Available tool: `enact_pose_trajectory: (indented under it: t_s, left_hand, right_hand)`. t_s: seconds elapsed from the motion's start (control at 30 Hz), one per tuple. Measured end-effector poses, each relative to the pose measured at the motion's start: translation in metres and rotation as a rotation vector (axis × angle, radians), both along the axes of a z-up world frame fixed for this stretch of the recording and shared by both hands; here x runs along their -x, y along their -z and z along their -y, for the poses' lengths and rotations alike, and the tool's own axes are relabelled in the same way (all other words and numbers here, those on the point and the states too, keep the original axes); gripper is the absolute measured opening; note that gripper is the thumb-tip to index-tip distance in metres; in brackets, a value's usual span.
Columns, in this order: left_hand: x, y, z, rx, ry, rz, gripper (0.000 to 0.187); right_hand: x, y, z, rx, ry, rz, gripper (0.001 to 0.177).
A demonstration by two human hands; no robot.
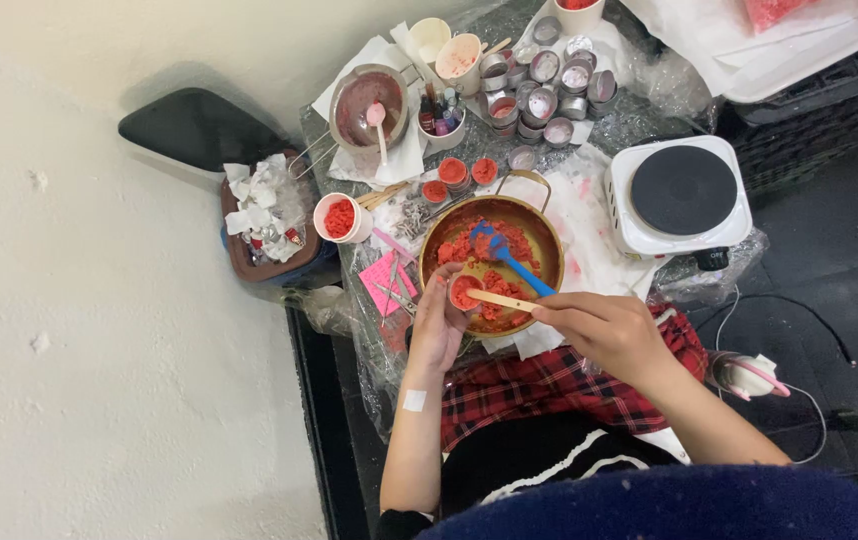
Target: Filling small metal containers with red wax using a spatula.
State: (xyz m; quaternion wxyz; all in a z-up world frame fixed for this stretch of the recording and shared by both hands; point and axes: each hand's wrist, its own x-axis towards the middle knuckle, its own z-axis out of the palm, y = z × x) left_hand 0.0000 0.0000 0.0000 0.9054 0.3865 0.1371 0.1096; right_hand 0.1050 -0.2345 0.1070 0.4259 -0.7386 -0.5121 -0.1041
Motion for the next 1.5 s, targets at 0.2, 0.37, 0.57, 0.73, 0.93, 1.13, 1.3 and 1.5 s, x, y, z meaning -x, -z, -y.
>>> enact_pose_trajectory:
  t_s: [0.2,0.37,0.57,0.73,0.93,1.13,1.3,1.5]
  left_hand:
    - [0.003,0.003,-0.003,-0.018,-0.015,0.015,0.037]
    - [0.002,-0.002,0.002,-0.059,-0.023,-0.018,0.034]
    - [0.004,0.013,0.001,-0.186,-0.095,0.021,0.035]
    - [0.001,0.004,0.006,-0.454,-0.158,0.083,0.037]
    - [0.002,-0.003,0.009,-0.518,-0.182,0.162,0.039]
    - [0.007,0.001,0.013,-0.326,-0.169,-0.042,0.036]
    - [0.007,-0.020,0.017,-0.024,-0.042,-0.011,0.032]
    - [0.005,-0.015,0.009,-0.067,-0.035,-0.024,0.034]
  right_hand:
    - [-0.005,0.001,0.011,0.014,0.076,-0.024,0.021]
    - [0.003,0.013,0.005,-0.084,0.068,-0.135,0.015]
    - [0.022,0.021,-0.003,-0.069,0.095,-0.237,0.013]
    - [0.031,0.051,0.000,-0.015,0.102,-0.481,0.012]
    - [0.023,0.088,0.007,-0.224,-0.042,-1.269,0.011]
    - [0.016,0.050,0.005,-0.242,0.036,-0.977,0.010]
    - [0.004,0.017,0.003,-0.094,0.065,-0.139,0.020]
    - [0.001,0.006,0.007,0.017,0.004,0.150,0.034]
